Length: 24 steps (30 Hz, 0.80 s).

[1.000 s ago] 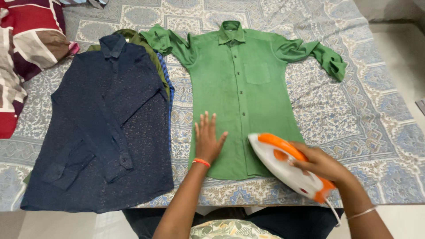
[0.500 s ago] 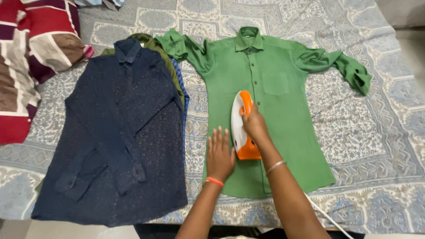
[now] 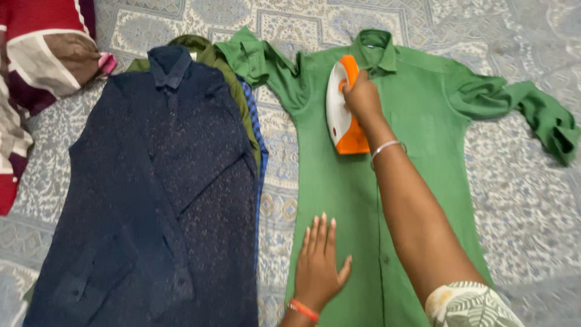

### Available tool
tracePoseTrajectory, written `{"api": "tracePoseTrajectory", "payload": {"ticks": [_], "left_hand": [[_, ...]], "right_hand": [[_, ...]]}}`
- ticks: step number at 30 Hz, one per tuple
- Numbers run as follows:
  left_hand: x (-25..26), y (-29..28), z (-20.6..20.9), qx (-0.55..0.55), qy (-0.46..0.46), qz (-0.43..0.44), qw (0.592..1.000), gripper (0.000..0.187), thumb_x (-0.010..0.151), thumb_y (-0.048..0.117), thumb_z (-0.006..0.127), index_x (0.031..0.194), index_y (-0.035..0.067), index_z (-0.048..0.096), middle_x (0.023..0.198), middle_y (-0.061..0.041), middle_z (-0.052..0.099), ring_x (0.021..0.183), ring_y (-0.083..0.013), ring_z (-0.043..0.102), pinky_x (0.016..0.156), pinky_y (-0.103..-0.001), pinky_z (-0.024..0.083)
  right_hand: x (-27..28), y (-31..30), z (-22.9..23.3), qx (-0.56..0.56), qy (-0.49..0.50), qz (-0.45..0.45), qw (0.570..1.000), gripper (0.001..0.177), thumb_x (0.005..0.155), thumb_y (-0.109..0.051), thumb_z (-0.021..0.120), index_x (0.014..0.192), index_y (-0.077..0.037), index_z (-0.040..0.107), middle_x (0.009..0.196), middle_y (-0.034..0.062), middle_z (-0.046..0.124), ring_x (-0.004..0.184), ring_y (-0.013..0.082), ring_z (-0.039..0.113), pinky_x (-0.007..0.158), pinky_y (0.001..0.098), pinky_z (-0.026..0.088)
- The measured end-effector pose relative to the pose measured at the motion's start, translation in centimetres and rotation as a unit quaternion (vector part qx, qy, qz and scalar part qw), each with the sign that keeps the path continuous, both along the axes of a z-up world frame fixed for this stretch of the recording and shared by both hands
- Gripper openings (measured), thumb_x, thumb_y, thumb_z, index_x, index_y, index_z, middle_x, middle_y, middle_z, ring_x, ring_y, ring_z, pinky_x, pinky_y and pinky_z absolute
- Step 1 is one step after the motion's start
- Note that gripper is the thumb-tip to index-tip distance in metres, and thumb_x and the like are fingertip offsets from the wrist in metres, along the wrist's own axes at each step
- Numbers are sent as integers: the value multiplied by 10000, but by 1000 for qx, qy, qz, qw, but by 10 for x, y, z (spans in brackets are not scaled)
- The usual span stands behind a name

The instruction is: The person irons two shirts on a bed. They first smooth and iron a dark blue patterned shirt, then fold it. Next, they unfold and iron a green shirt, smoothing the front and back before folding it.

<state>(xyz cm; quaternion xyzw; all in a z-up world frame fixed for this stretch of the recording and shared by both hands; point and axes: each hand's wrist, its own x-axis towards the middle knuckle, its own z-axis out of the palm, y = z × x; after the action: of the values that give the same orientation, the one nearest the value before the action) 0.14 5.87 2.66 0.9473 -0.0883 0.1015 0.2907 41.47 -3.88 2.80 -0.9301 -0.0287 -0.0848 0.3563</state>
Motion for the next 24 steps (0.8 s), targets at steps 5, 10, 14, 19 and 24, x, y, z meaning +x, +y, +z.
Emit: {"api": "tracePoseTrajectory", "payload": {"ticks": [5, 10, 14, 19, 24], "left_hand": [[2, 1, -24, -1, 54, -24, 998, 873, 908, 363, 710, 1540, -83, 306, 1590, -323, 311, 1504, -445, 247, 1200, -558, 180], [3, -2, -36, -4, 73, -25, 997, 903, 911, 400, 724, 1535, -98, 303, 1575, -331, 316, 1502, -445, 240, 1197, -574, 174], [4, -1, -24, -4, 25, -9, 1000, 857, 892, 391, 726, 1519, -80, 380, 1585, -299, 368, 1516, -424, 281, 1220, -540, 199], [3, 0, -9, 7, -14, -1, 1000, 822, 902, 395, 700, 1491, -98, 408, 1575, -290, 383, 1502, -416, 311, 1230, -506, 211], [6, -1, -10, 16, -38, 7, 999, 811, 898, 405, 689, 1481, -88, 414, 1561, -278, 399, 1490, -407, 324, 1226, -503, 216]], "right_hand": [[71, 18, 9, 25, 21, 4, 999, 377, 978, -243, 625, 1155, 74, 521, 838, 260, 723, 629, 349, 734, 613, 471, 599], [104, 18, 2, -20, 24, 41, 999, 431, 999, -253, 624, 1204, 103, 494, 824, 267, 726, 658, 358, 744, 637, 461, 595], [86, 11, 4, -58, 53, 59, 995, 475, 986, -307, 652, 1208, 82, 495, 864, 258, 707, 692, 379, 749, 649, 478, 586], [8, 0, 26, -52, 158, 69, 984, 451, 989, -320, 625, 1227, 33, 477, 813, 203, 727, 733, 362, 733, 643, 522, 593], [-62, -16, 10, -26, 124, 148, 981, 382, 983, -269, 632, 1174, 26, 480, 738, 182, 716, 660, 330, 729, 643, 481, 571]]}}
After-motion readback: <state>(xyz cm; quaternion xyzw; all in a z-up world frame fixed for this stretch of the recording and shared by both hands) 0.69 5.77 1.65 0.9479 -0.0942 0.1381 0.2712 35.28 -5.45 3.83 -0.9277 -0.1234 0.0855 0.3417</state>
